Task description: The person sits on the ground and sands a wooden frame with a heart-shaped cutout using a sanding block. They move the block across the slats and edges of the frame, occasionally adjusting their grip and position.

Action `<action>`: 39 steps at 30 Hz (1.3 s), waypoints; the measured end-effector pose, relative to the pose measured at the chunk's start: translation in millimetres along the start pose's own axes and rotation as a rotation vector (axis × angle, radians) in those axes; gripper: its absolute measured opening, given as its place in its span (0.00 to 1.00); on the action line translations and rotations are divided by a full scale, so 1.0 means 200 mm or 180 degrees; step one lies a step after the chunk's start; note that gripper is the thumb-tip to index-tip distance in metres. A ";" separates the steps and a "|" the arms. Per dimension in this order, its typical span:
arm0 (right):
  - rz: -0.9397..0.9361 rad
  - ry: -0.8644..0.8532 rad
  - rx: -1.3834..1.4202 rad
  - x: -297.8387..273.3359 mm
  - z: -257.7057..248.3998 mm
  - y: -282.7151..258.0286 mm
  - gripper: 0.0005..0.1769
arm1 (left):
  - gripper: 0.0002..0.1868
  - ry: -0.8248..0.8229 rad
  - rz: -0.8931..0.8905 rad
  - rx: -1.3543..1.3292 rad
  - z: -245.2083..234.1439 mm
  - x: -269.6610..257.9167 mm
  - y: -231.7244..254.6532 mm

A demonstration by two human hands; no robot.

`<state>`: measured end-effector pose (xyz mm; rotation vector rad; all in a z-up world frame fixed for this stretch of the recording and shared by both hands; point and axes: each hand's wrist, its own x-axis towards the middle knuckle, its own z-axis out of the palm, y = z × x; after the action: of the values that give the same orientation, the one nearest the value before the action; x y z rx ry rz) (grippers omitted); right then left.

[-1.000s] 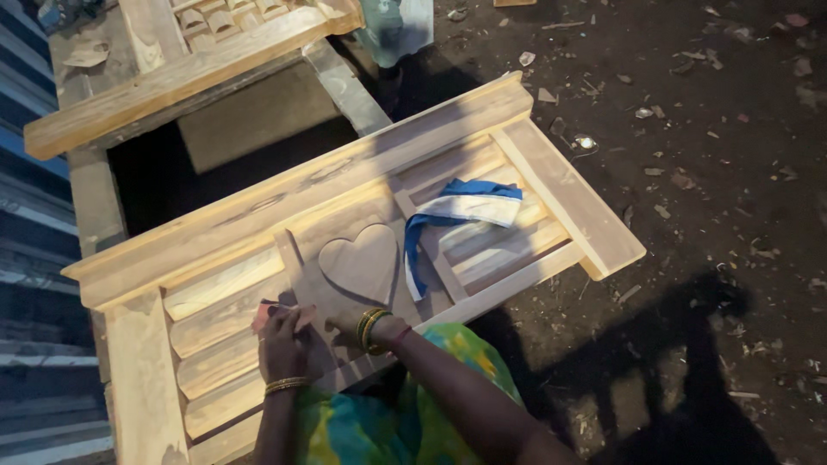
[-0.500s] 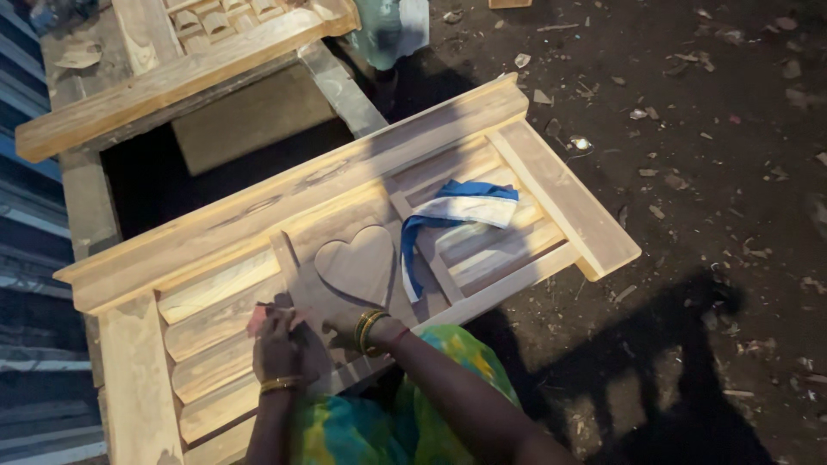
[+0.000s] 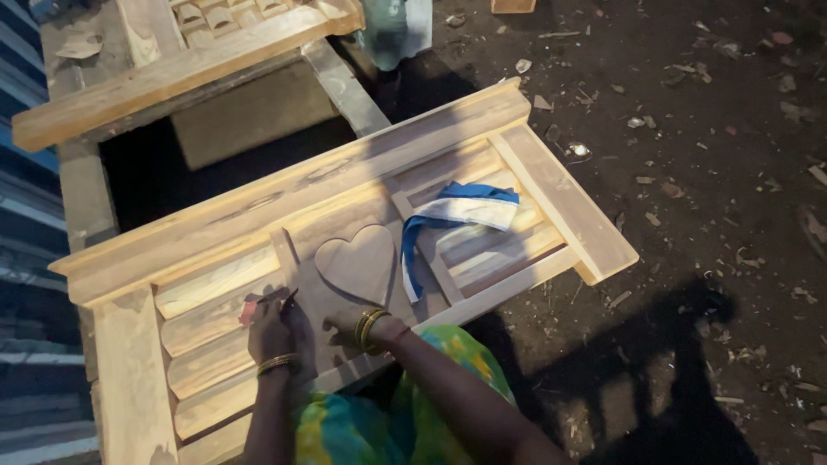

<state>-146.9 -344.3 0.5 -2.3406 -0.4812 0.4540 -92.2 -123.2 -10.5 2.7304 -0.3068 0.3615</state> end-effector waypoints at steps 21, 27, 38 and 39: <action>-0.0091 -0.0058 -0.0140 0.05 0.08 0.09 0.20 | 0.31 0.0002 0.0986 -0.0162 0.15 0.06 0.11; -0.0496 0.0786 0.1009 0.14 0.04 0.05 0.20 | 0.33 -0.0038 0.1112 -0.0040 0.23 0.11 0.15; -0.0551 -0.0197 0.0027 -0.13 -0.05 0.02 0.13 | 0.35 -0.0277 0.0828 0.1108 0.18 -0.02 0.22; -0.0448 -0.0219 0.0034 -0.12 -0.07 0.01 0.15 | 0.37 -0.0192 0.0789 0.1288 0.21 0.10 0.22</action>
<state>-160.1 -365.3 13.2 -2.2684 -0.6698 0.4701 -76.9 -182.5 -27.2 3.1097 -0.6563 0.4500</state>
